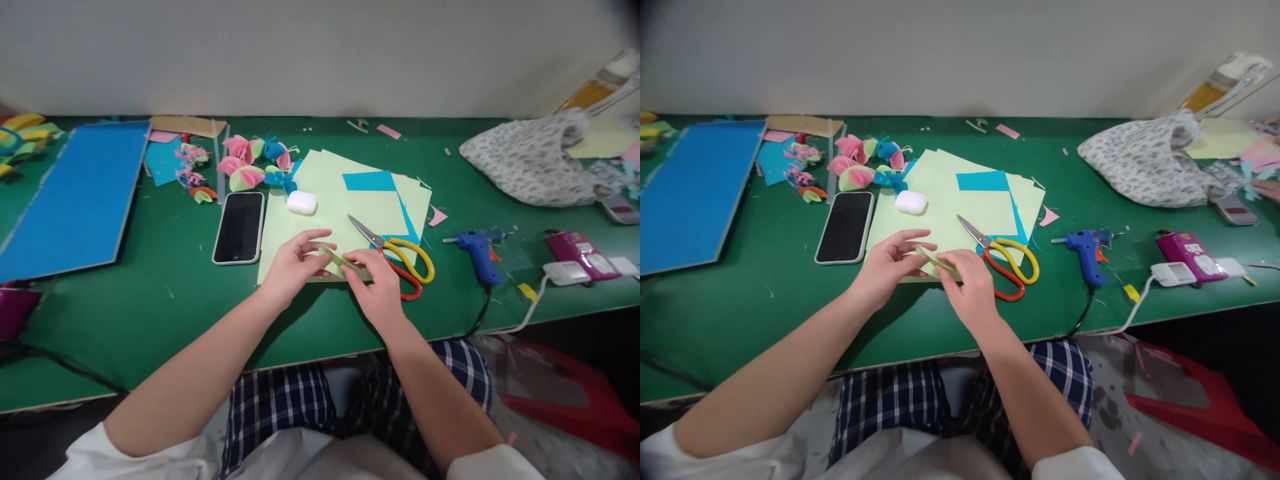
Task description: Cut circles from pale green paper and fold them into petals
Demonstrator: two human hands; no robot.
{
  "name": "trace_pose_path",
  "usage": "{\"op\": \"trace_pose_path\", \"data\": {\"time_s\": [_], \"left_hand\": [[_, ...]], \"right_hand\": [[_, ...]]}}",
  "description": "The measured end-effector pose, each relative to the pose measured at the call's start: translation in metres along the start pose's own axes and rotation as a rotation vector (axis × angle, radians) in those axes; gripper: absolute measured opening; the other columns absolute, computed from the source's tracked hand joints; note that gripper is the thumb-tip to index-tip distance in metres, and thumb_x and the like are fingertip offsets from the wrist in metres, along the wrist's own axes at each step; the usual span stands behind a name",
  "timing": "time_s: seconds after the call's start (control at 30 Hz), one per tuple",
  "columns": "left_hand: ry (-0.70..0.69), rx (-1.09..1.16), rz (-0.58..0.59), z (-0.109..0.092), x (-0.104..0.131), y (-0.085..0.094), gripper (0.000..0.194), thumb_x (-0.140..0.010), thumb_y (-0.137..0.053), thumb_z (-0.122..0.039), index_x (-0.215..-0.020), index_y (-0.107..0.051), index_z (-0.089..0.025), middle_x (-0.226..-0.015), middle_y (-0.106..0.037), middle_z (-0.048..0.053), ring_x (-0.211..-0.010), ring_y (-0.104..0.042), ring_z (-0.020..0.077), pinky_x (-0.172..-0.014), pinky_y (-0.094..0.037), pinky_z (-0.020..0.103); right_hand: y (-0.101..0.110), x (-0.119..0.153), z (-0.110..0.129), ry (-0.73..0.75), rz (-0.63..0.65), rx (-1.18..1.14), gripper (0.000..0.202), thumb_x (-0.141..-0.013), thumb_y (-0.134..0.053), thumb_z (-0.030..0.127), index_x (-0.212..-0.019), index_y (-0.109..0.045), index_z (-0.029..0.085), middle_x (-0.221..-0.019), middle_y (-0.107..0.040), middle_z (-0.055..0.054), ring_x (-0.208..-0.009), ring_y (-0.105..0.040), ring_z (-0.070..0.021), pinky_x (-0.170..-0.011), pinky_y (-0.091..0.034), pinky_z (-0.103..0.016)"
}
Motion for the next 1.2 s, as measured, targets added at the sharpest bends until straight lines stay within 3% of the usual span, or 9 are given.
{"op": "trace_pose_path", "data": {"time_s": [0.1,0.17,0.3,0.37,0.43,0.63,0.8,1.2], "left_hand": [[0.023,0.014,-0.006,0.001,0.0,0.002,0.04,-0.072,-0.075,-0.019,-0.111,-0.067,-0.017,-0.103,-0.073,0.005,-0.071,-0.067,0.0095,-0.063,-0.058,0.022],[0.049,0.056,0.014,0.002,0.001,0.002,0.036,-0.074,-0.075,-0.021,-0.109,-0.067,-0.017,-0.099,-0.073,0.005,-0.071,-0.068,0.0106,-0.065,-0.059,0.023],[0.012,0.135,0.1,0.001,0.003,-0.003,0.04,-0.08,-0.073,-0.038,-0.113,-0.064,-0.017,-0.088,-0.07,0.003,-0.073,-0.07,0.0146,-0.062,-0.058,0.025],[-0.033,0.084,0.137,0.0,0.003,-0.006,0.05,-0.076,-0.076,-0.037,-0.12,-0.061,-0.018,-0.086,-0.067,0.001,-0.071,-0.068,0.0144,-0.058,-0.057,0.024],[-0.063,-0.011,0.167,0.001,0.004,-0.009,0.061,-0.071,-0.08,-0.03,-0.126,-0.057,-0.018,-0.083,-0.065,-0.001,-0.067,-0.064,0.0122,-0.057,-0.056,0.023],[-0.132,-0.078,0.112,0.002,0.003,-0.008,0.064,-0.075,-0.075,-0.023,-0.135,-0.051,-0.019,-0.077,-0.061,-0.004,-0.067,-0.06,0.0096,-0.061,-0.056,0.021],[-0.079,-0.015,0.166,0.004,0.004,-0.011,0.079,-0.073,-0.077,-0.02,-0.143,-0.042,-0.019,-0.073,-0.064,-0.005,-0.069,-0.066,0.0114,-0.072,-0.06,0.027],[-0.043,-0.028,0.149,0.001,0.005,-0.01,0.082,-0.074,-0.076,-0.022,-0.147,-0.039,-0.02,-0.062,-0.056,-0.011,-0.059,-0.062,0.0082,-0.068,-0.06,0.024]], "right_hand": [[-0.004,0.001,0.004,0.047,0.049,0.037,0.024,-0.086,-0.072,0.032,-0.107,-0.065,0.022,-0.102,-0.075,-0.01,-0.098,-0.068,-0.0267,-0.086,-0.057,-0.042],[-0.004,0.002,0.003,0.006,0.056,0.032,0.022,-0.086,-0.071,0.028,-0.107,-0.066,0.022,-0.103,-0.075,-0.01,-0.098,-0.068,-0.0262,-0.087,-0.056,-0.041],[0.0,0.003,-0.015,-0.367,0.01,-0.12,0.01,-0.086,-0.063,0.026,-0.094,-0.068,0.022,-0.089,-0.075,-0.004,-0.076,-0.067,-0.0194,-0.068,-0.055,-0.031],[0.0,0.005,-0.023,-0.544,0.008,-0.216,0.012,-0.083,-0.066,0.033,-0.088,-0.067,0.021,-0.08,-0.071,-0.001,-0.064,-0.061,-0.0163,-0.059,-0.051,-0.028],[0.0,0.004,-0.025,-0.62,0.015,-0.278,0.017,-0.08,-0.068,0.037,-0.083,-0.066,0.02,-0.075,-0.068,0.0,-0.061,-0.056,-0.0149,-0.056,-0.048,-0.026],[0.0,0.003,-0.023,-0.643,0.037,-0.287,0.02,-0.078,-0.07,0.038,-0.071,-0.065,0.02,-0.067,-0.059,0.002,-0.058,-0.048,-0.0127,-0.055,-0.042,-0.025],[-0.004,0.005,-0.023,-0.687,0.079,-0.394,0.02,-0.079,-0.069,0.04,-0.073,-0.068,0.021,-0.065,-0.062,0.002,-0.053,-0.045,-0.0124,-0.047,-0.037,-0.024],[-0.001,0.005,-0.026,-0.722,0.055,-0.421,0.02,-0.079,-0.069,0.039,-0.074,-0.069,0.02,-0.056,-0.052,0.004,-0.047,-0.042,-0.0099,-0.043,-0.036,-0.022]]}}
Point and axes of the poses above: each hand's wrist, its own x-axis away from the middle knuckle, its own y-axis out of the back of the hand, z = x × y, the point moved 5 cm from there along -x, towards the middle knuckle
